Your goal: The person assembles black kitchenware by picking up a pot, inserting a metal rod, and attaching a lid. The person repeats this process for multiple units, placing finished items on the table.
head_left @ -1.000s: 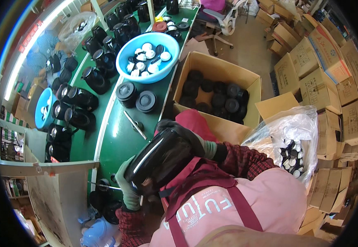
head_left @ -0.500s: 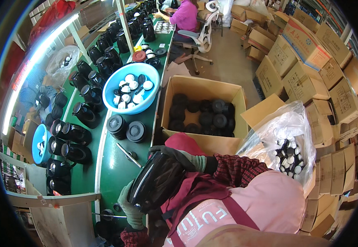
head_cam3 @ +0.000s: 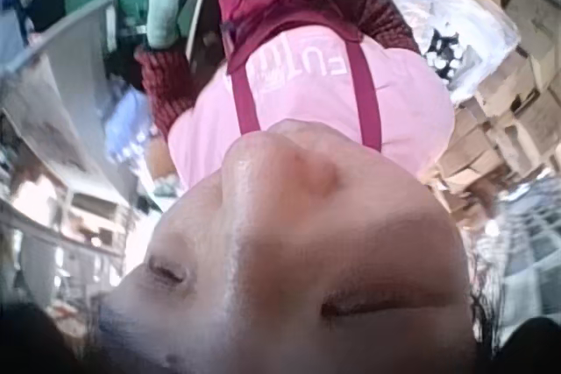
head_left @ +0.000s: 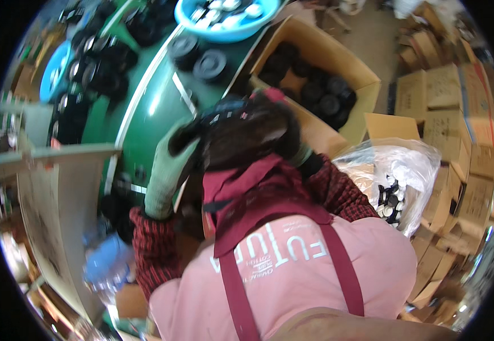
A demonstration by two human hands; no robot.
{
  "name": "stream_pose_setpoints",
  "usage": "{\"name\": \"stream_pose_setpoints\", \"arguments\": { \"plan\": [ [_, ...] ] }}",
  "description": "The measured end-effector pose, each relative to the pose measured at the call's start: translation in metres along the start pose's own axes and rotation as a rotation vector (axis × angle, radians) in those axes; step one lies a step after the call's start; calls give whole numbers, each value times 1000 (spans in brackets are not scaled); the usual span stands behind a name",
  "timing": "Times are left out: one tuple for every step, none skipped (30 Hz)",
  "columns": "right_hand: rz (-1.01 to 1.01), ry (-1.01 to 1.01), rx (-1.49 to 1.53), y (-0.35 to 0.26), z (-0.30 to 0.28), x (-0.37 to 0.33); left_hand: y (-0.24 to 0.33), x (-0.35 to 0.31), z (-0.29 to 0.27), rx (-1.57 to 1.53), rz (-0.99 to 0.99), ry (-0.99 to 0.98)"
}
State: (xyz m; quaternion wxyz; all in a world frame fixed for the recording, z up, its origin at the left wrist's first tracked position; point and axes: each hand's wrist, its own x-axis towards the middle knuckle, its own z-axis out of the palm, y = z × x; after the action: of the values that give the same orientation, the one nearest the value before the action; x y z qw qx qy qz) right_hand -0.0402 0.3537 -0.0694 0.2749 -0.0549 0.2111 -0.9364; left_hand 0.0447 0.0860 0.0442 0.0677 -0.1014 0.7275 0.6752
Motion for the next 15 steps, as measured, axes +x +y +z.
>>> {"name": "stream_pose_setpoints", "arguments": {
  "plan": [
    [-24,68,-108,-3,8,-3,17,-6,12,98,57,21],
    [-71,79,-307,-13,22,-6,12,-12,23,50,168,42],
    [-107,90,-503,-20,36,-8,8,-14,31,1,293,62],
    [-131,50,-670,-22,35,-9,15,-25,35,6,321,34],
    [-164,14,-833,-24,33,-10,13,-29,49,81,492,169],
    [-187,-67,-957,-23,20,-11,5,-32,54,214,633,203],
    [-171,-82,-987,-21,13,-13,1,-32,59,351,772,236],
    [-160,-92,-1018,-19,5,-15,2,-33,60,477,792,251],
    [-109,-32,-957,-15,5,-18,7,-33,62,603,808,265],
    [-88,-29,-868,-10,5,-21,2,-30,67,556,805,319],
    [-67,-21,-777,-6,8,-25,8,-33,68,679,815,335],
    [-76,-69,-658,-1,14,-26,20,-37,68,802,824,352],
    [-29,-66,-488,2,15,-27,21,-37,71,860,836,381],
    [14,-54,-317,6,16,-29,21,-38,74,918,848,408],
    [111,8,-95,10,15,-31,16,-35,79,849,914,468]
  ]
}}
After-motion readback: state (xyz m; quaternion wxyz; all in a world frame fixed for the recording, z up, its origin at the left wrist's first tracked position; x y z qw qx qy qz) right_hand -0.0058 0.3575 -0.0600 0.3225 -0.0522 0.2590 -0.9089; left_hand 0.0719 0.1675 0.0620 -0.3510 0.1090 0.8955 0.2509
